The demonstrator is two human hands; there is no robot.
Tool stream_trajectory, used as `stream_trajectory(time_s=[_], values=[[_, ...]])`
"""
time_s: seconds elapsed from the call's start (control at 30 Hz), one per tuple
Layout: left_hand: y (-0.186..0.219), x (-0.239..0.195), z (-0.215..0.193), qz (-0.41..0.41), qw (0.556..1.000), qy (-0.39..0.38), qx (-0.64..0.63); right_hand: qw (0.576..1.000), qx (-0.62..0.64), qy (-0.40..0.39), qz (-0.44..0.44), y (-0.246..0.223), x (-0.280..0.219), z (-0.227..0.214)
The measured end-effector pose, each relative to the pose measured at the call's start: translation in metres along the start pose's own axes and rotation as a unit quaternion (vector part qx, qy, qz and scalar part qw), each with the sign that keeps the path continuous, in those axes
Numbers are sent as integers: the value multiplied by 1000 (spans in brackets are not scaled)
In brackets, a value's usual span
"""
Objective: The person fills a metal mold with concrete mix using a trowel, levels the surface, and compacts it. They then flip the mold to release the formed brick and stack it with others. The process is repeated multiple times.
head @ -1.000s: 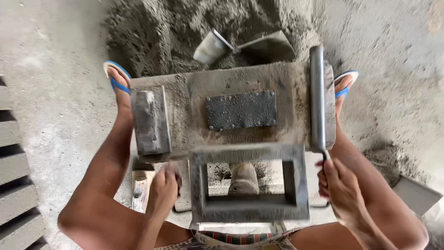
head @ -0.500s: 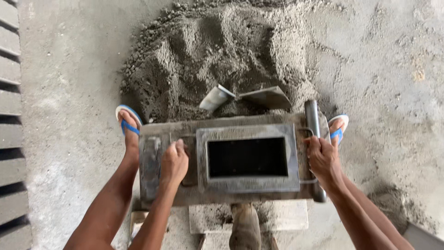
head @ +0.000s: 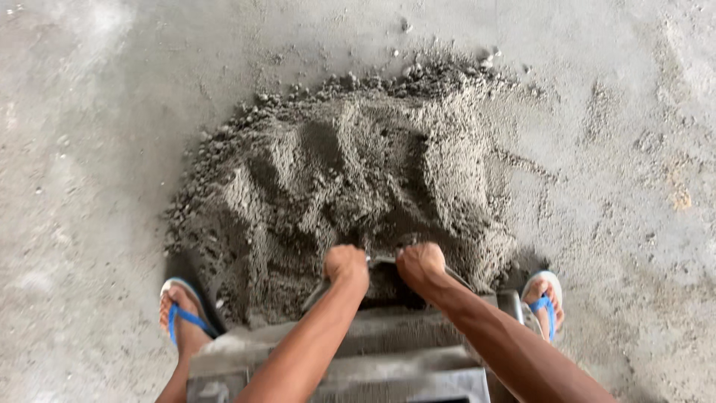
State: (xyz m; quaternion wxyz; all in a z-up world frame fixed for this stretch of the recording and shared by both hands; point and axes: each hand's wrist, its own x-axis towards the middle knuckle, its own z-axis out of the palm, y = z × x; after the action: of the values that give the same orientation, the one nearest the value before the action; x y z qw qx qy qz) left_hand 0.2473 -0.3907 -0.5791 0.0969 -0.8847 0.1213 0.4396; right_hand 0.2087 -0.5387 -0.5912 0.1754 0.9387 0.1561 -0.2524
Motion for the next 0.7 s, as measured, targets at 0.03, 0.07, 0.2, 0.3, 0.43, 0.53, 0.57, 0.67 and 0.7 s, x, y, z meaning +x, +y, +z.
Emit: stream_trajectory(time_s=[0.03,0.07,0.2,0.3,0.43,0.53,0.57,0.67,0.7], values=[[-15,-15,-5,3,1000,1,0,1000,-1,-1,2,13,-9,-6],[-32,-27,-11,24,998,38,-49,998,23,-9,-64,27,-14,-13],[-119,-142,-188,56,958,82,-271,939,211,-270,39,113,-13,-175],[-197,-17,-172,-18,953,249,-175,913,383,93,104,152,87,-128],[-210,82,-152,-28,954,261,-143,910,344,159,169,137,173,-136],[-191,115,-120,1,921,205,-333,855,453,58,244,99,204,-129],[-189,117,-117,16,905,198,-376,848,472,76,229,90,213,-121],[-176,106,-96,32,878,211,-429,839,502,117,177,71,213,-97],[-170,101,-93,42,867,239,-435,832,513,154,146,70,208,-91]])
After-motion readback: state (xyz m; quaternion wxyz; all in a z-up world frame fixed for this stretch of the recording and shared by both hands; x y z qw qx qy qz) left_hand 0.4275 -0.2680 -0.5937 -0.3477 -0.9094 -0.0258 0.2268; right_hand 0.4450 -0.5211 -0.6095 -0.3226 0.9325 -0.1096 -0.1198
